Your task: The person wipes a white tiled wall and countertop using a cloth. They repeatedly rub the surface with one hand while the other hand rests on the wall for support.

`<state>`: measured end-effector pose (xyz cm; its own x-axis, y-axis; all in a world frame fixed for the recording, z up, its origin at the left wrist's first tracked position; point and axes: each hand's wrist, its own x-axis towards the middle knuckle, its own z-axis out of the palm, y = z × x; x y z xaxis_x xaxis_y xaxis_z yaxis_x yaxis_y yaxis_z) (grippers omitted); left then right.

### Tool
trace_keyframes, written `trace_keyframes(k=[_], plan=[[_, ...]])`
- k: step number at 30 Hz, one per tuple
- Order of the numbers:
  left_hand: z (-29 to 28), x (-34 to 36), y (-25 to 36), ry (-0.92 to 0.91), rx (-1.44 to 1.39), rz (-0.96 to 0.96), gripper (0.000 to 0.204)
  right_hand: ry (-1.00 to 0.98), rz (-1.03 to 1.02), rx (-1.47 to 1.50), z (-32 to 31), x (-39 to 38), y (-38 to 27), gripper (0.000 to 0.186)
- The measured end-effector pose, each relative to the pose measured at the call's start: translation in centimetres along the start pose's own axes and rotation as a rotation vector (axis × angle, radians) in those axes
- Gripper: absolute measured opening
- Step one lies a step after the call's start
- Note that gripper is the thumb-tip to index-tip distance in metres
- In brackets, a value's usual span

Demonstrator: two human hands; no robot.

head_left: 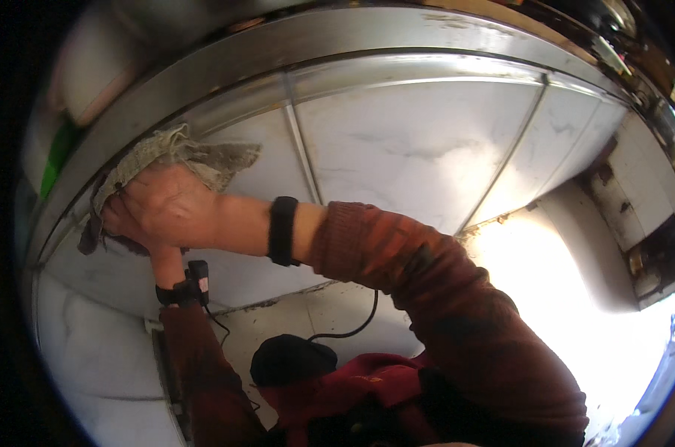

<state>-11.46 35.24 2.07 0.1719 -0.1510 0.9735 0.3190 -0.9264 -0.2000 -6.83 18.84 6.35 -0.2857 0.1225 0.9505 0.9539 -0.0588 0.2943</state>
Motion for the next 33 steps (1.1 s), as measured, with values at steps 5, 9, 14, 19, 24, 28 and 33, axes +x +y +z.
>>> trace_keyframes(k=[5, 9, 14, 19, 24, 28, 33], plan=[[-1.0, 2.7, 14.6, -0.119, -0.186, -0.068, 0.049, -0.239, 0.021, -0.127, -12.2, -3.3, 4.6, 0.028], [-1.8, 5.9, 25.6, -0.126, -0.437, -0.016, 0.056, -0.227, -0.002, -0.280, -21.9, -6.1, 8.9, 0.028], [-0.8, 9.2, 39.3, -0.209, -0.729, 0.074, 0.045, -0.133, 0.020, -0.519, -33.5, -9.9, 14.4, 0.033], [-0.7, 12.8, 51.2, -0.157, -0.974, 0.168, 0.048, -0.118, 0.184, -0.790, -43.7, -11.7, 17.3, 0.027], [-0.3, 13.8, 53.0, -0.136, -1.074, 0.206, 0.037, -0.170, 0.297, -0.905, -45.8, -13.9, 19.0, 0.022], [-0.7, 13.5, 50.0, -0.458, -1.210, 0.164, 0.023, -0.069, 0.068, -0.975, -43.4, -14.9, 19.6, 0.023], [-0.6, 11.0, 39.9, -0.014, -0.850, 0.228, 0.036, -0.173, 0.269, -0.899, -34.7, -12.8, 15.8, 0.027]])
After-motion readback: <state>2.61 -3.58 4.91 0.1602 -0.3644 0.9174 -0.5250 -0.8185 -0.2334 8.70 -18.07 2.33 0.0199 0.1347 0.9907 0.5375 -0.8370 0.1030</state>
